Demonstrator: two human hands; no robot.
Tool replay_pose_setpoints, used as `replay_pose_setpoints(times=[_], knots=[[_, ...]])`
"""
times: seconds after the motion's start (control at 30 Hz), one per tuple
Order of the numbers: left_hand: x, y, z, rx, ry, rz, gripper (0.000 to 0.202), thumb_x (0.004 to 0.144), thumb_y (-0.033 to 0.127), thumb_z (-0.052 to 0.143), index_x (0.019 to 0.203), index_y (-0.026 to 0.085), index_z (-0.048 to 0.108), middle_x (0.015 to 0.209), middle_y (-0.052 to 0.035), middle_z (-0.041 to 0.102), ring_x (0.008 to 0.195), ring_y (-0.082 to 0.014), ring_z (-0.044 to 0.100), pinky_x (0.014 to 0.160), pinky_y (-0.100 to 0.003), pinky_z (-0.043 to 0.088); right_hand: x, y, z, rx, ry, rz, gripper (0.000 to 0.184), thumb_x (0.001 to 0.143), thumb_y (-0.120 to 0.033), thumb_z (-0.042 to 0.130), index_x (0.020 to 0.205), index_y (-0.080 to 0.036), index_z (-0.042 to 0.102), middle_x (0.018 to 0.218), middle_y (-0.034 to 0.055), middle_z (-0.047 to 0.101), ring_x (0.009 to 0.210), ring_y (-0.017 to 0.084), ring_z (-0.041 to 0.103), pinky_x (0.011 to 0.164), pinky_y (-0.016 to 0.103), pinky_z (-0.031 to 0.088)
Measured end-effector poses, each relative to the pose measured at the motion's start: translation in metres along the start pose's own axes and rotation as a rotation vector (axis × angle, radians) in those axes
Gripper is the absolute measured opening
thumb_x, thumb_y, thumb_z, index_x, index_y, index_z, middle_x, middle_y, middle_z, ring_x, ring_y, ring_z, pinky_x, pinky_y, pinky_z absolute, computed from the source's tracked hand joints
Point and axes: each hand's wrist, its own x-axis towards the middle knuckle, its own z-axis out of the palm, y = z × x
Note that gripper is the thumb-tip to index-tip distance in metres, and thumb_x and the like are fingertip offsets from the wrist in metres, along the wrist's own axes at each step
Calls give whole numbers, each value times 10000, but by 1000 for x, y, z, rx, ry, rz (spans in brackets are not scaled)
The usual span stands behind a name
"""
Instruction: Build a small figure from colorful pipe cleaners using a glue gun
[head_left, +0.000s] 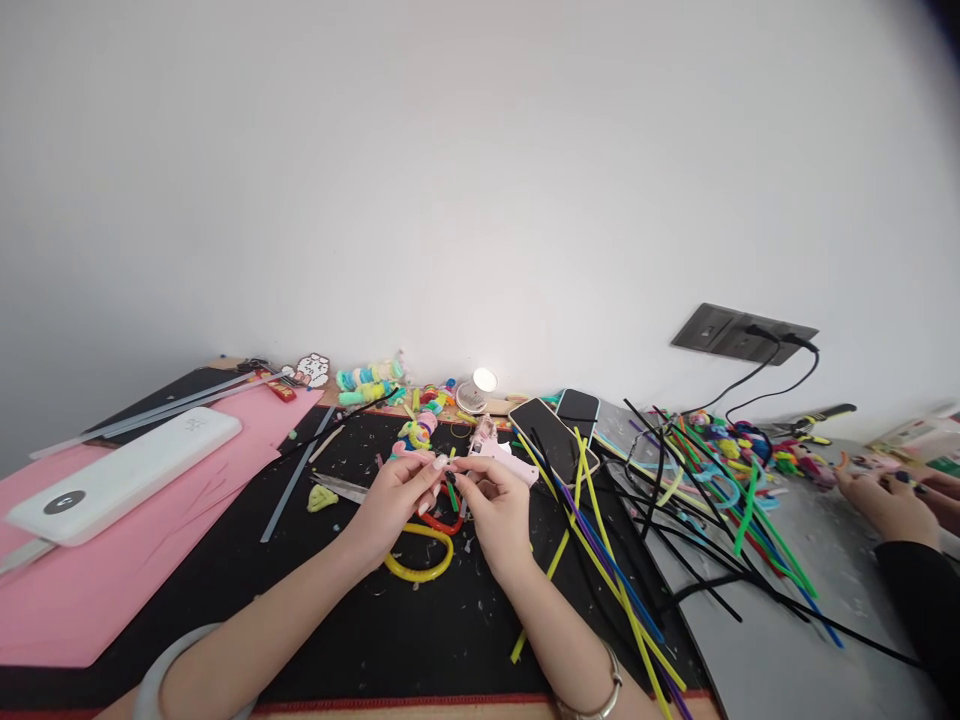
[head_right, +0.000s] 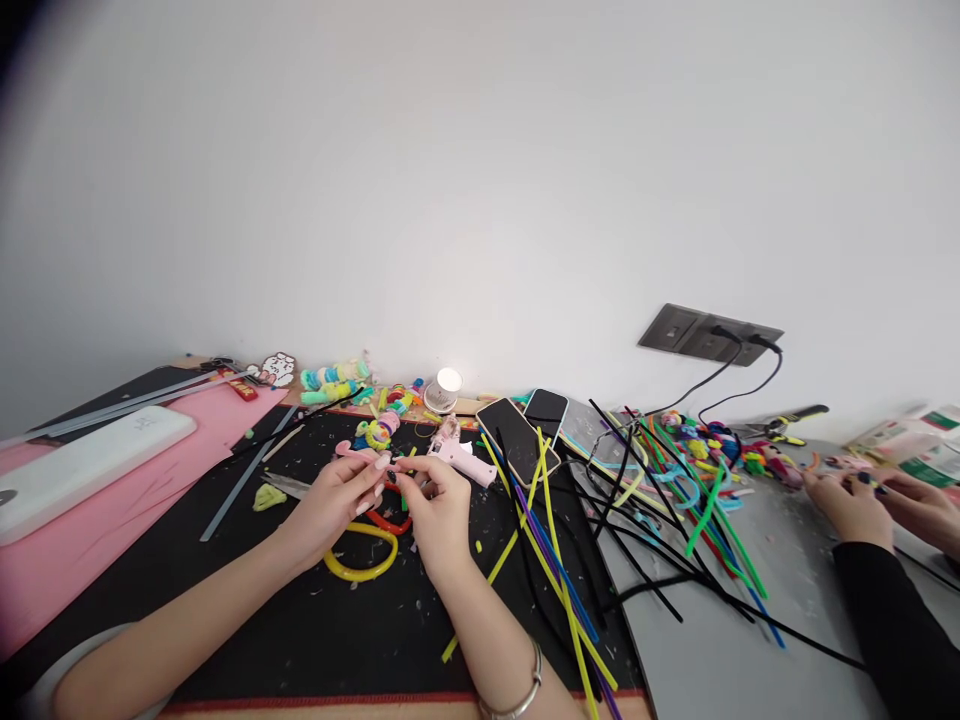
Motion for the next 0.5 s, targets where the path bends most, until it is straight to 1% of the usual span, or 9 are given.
replay_pose_setpoints(times=[0.1,0.17,0.23,0.3,0.4,0.5], knots=[[0,-2,1,-4,8,6,375,806,485,651,656,152,565,562,64,422,462,-50,322,471,-216,236,0,2,1,21,-1,5,88,742,-218,676,801,-184,731,711,32,689,580,137,563,517,245,444],[0,-4,0,-2,12,16,366,820,474,642,661,153,565,574,64,423,459,-44,315,470,-214,228,0,1,1,32,10,12,105,738,-208,674,823,-189,733,734,33,689,584,138,565,513,245,452],[0,-4,0,-6,25,30,345,831,460,636,683,153,580,601,60,436,455,-37,315,468,-214,223,0,-1,1,14,37,-9,130,725,-179,671,839,-197,732,801,40,696,603,138,571,508,242,456],[-1,-5,1,-10,35,45,329,841,448,629,697,154,591,620,59,441,450,-31,316,467,-216,221,0,-3,2,-12,53,-59,133,720,-155,667,823,-204,735,877,51,701,678,155,608,536,245,476],[-2,-5,3,-17,33,67,349,849,439,623,657,152,566,619,63,426,437,-24,303,466,-221,221,-1,-4,2,-29,33,-109,126,748,-158,653,808,-216,748,935,66,713,811,193,653,579,258,500],[-2,-4,4,-23,23,76,377,850,444,618,627,153,534,612,67,413,428,-21,290,462,-224,217,-3,0,1,-46,6,-112,151,773,-165,646,853,-227,758,986,72,722,843,204,668,565,260,493]])
